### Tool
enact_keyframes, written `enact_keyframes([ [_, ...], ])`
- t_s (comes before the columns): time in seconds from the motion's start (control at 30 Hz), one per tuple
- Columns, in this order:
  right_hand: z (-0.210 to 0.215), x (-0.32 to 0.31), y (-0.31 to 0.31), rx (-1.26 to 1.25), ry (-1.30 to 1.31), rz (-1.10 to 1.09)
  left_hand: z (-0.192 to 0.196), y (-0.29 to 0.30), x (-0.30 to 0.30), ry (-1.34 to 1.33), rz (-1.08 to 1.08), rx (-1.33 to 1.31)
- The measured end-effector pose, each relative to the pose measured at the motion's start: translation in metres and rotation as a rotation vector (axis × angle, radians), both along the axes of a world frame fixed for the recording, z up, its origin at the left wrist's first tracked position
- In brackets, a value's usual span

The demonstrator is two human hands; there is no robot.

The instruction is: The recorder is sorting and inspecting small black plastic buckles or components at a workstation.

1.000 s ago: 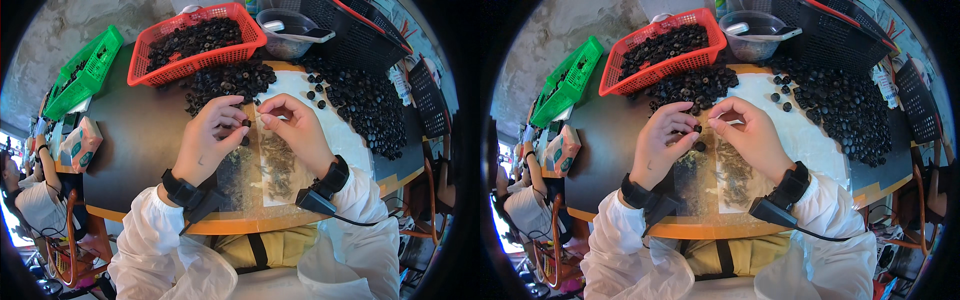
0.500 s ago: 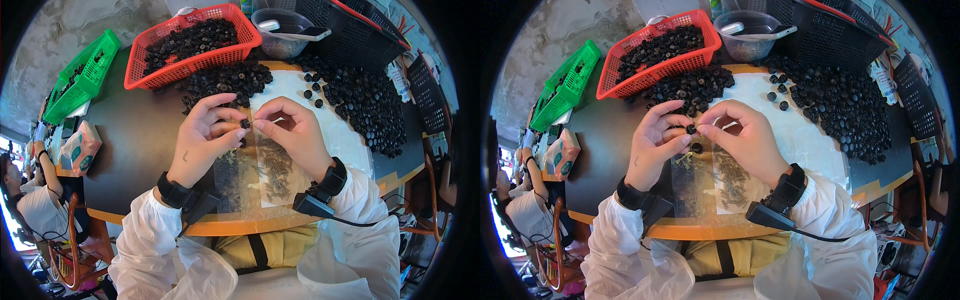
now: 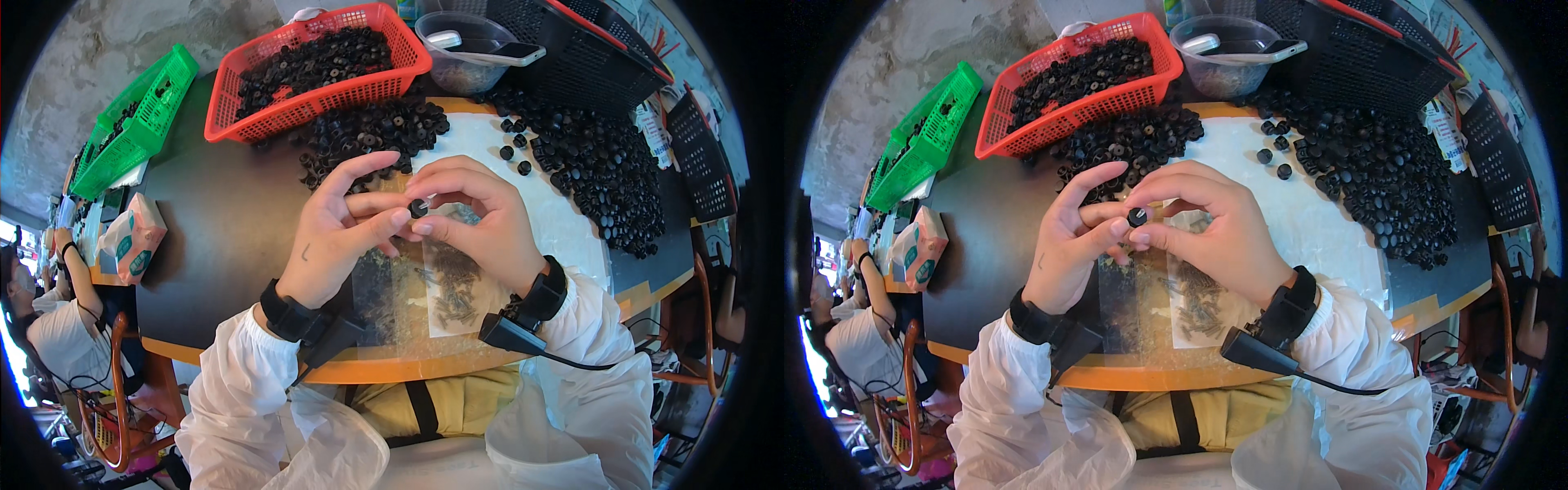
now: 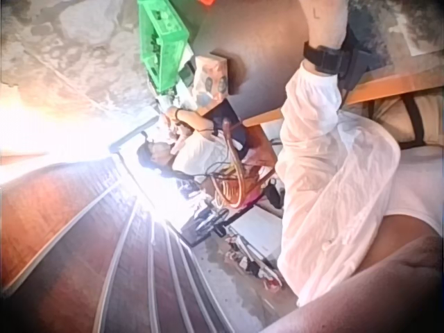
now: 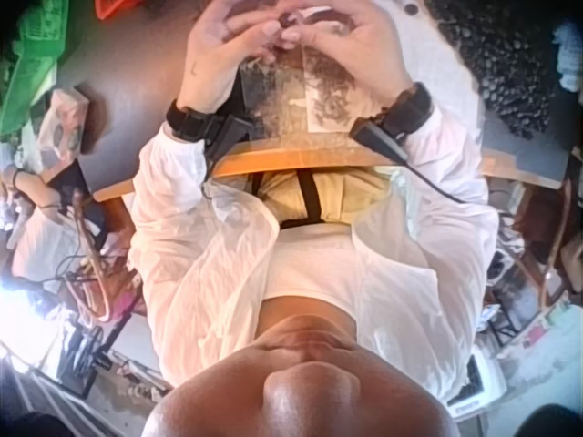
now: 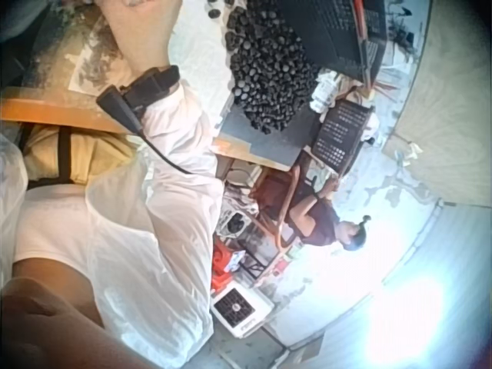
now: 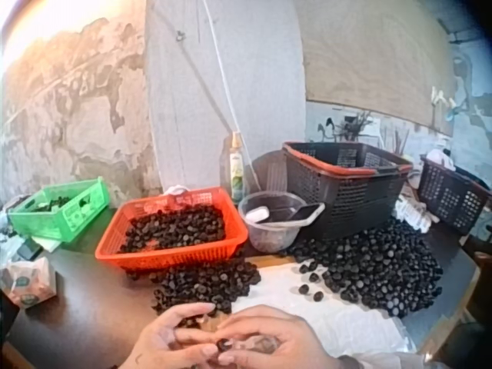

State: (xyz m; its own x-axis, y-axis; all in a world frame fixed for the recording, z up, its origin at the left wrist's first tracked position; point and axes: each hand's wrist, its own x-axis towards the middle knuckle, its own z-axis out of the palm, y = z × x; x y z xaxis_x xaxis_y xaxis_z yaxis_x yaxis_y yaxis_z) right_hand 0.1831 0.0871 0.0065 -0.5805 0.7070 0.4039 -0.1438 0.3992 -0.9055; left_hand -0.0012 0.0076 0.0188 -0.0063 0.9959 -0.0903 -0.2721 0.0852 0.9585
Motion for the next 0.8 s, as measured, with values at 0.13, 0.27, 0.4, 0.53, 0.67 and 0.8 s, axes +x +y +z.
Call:
enact_keyframes([
  [0.13,0.000,-0.001,-0.003,-0.128,0.053,0.032,-0.006,0.001,0.000,0.244,0.078,0.157],
  [0.27,0.005,0.000,0.003,-0.266,0.041,0.000,-0.008,0.005,-0.015,1.359,0.193,0.618],
  [0.4,-0.002,-0.002,0.006,-0.347,0.092,-0.049,-0.016,0.006,-0.015,1.335,0.124,0.614],
  [0.53,-0.009,-0.002,0.007,-0.339,0.066,-0.063,-0.016,0.007,-0.018,1.264,0.053,0.536],
  [0.67,-0.002,-0.002,0.002,-0.290,0.025,-0.029,-0.011,0.002,-0.010,0.681,0.175,0.195],
  [0.8,0.000,-0.001,-0.003,-0.334,0.079,-0.051,-0.007,0.004,-0.009,0.170,0.174,0.156],
])
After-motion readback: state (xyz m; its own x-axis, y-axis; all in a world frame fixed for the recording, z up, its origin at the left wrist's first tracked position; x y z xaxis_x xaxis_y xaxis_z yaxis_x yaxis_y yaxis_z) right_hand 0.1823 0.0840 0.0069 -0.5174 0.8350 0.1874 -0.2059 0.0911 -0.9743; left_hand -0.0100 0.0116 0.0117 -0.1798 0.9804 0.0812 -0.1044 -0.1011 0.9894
